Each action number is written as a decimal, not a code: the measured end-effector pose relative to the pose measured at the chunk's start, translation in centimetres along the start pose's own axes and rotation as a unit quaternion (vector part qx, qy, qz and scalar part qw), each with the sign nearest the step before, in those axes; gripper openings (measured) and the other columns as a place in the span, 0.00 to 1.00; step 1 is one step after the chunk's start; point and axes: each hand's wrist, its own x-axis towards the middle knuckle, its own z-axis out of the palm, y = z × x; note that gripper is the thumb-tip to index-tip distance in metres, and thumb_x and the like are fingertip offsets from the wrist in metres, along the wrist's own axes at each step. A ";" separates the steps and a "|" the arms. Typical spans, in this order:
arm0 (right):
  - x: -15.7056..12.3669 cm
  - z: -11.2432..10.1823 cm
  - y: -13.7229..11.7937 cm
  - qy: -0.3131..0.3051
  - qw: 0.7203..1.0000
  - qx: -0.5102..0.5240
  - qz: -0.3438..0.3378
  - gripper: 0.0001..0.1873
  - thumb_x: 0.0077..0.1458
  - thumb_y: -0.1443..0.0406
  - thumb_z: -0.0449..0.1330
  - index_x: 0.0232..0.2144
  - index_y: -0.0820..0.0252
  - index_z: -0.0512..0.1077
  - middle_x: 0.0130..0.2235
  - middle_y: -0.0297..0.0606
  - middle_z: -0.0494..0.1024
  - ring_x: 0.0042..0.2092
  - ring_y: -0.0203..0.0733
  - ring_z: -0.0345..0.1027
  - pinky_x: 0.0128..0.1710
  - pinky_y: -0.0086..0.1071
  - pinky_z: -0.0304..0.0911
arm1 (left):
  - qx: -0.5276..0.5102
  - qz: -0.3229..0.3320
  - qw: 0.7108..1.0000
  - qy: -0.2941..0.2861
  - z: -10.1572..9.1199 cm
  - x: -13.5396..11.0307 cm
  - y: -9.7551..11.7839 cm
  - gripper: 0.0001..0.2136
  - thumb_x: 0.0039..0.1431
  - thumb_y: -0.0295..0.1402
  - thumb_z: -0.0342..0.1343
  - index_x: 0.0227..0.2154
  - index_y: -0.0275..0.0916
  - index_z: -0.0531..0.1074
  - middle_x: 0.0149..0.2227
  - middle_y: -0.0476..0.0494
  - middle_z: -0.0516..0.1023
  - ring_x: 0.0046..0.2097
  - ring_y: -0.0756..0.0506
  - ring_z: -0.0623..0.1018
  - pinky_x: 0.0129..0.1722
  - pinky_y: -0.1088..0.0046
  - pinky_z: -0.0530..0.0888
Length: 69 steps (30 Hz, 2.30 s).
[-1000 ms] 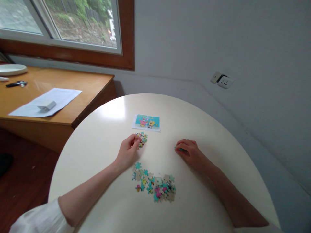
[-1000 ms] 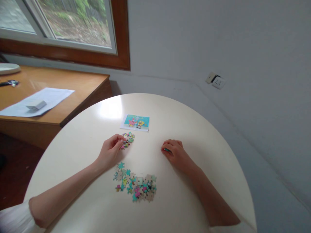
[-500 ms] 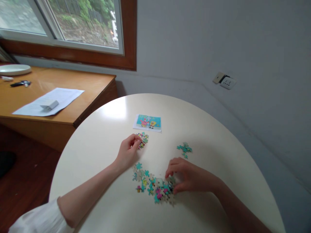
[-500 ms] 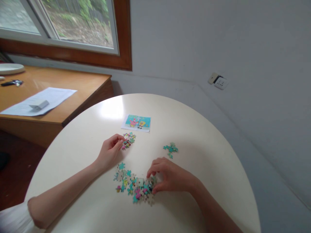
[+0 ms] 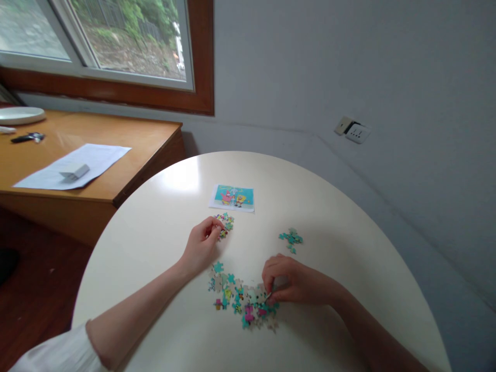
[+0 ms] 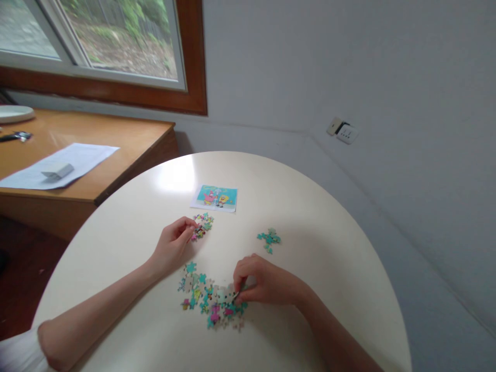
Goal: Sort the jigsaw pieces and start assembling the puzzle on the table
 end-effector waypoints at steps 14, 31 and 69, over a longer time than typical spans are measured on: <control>1.4 1.7 0.4 0.183 0.965 0.160 0.098 0.13 0.49 0.60 0.58 0.34 0.60 0.76 0.30 0.38 0.76 0.31 0.36 0.65 0.31 0.29 0.60 | 0.110 0.071 0.974 -0.187 0.8 -1.8 1.3 0.10 0.54 0.35 0.48 0.21 0.37 0.67 0.18 0.52 0.62 0.24 0.52 0.61 0.25 0.77 0.59; 1.7 1.9 -0.1 0.255 0.961 0.075 0.074 0.07 0.47 0.62 0.61 0.29 0.60 0.72 0.24 0.32 0.72 0.27 0.33 0.62 0.29 0.28 0.58 | 0.178 0.062 0.959 -0.212 0.9 -1.6 1.1 0.12 0.55 0.35 0.46 0.19 0.36 0.66 0.19 0.52 0.63 0.24 0.52 0.61 0.25 0.78 0.59; 1.4 2.6 2.7 0.247 0.933 -0.245 -0.093 0.09 0.56 0.71 0.52 0.26 0.60 0.69 0.30 0.38 0.74 0.34 0.37 0.65 0.36 0.32 0.57 | 0.365 0.035 0.930 -0.011 -1.5 1.5 -2.1 0.10 0.52 0.34 0.50 0.19 0.38 0.70 0.27 0.47 0.70 0.31 0.47 0.70 0.35 0.69 0.62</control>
